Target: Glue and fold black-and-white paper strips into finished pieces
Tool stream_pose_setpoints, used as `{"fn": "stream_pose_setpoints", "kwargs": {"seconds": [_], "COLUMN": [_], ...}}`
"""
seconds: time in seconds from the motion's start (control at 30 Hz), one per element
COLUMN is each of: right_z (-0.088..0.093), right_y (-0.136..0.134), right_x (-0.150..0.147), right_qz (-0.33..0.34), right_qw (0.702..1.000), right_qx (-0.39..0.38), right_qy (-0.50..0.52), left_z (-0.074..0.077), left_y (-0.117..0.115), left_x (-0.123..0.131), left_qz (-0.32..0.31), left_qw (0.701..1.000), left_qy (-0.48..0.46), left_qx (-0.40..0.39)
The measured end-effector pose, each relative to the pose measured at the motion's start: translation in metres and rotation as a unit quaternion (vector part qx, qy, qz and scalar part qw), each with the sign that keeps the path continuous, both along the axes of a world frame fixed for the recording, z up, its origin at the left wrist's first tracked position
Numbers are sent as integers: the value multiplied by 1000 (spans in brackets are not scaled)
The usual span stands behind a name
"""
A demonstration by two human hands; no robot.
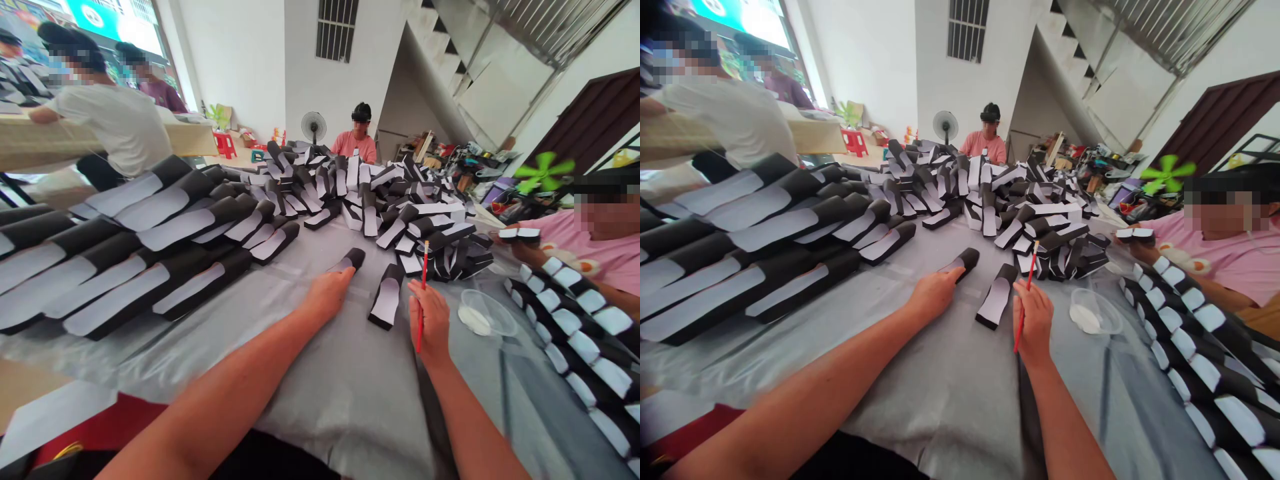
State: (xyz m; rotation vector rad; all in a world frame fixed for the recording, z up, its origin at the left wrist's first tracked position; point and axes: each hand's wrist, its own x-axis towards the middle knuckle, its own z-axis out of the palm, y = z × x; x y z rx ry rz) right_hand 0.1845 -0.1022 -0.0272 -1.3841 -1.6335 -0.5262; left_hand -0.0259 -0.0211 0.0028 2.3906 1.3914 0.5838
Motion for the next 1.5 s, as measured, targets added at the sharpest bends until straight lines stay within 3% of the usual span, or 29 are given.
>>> {"fn": "stream_pose_setpoints", "kwargs": {"seconds": [0.13,0.27,0.43,0.57,0.63,0.7,0.87,0.93,1.07,1.5], "right_z": [6,13,18,21,22,22,20,20,18,14], "right_y": [-5,-11,-17,-23,-23,-21,-9,-7,-6,-6], "right_x": [-2,-7,-11,-19,-23,-26,-22,-19,-16,-14], "right_qz": [19,21,17,20,42,85,215,236,231,237], "right_qw": [999,997,996,991,972,931,761,721,696,683], "right_qx": [40,78,87,38,11,-10,-84,-114,-133,-156], "right_qy": [-3,-3,16,126,230,355,607,642,667,673], "left_z": [4,3,2,1,0,0,1,1,1,3], "left_y": [2,6,10,10,10,11,10,10,8,3], "left_x": [-5,-8,-5,-1,0,0,-1,0,0,3], "left_qz": [52,101,102,91,85,85,91,83,68,49], "left_qw": [996,972,911,842,813,792,770,764,760,778], "left_qy": [-67,-213,-386,-492,-529,-555,-582,-588,-591,-569], "left_qx": [8,-21,-100,-204,-228,-240,-246,-252,-261,-262]}}
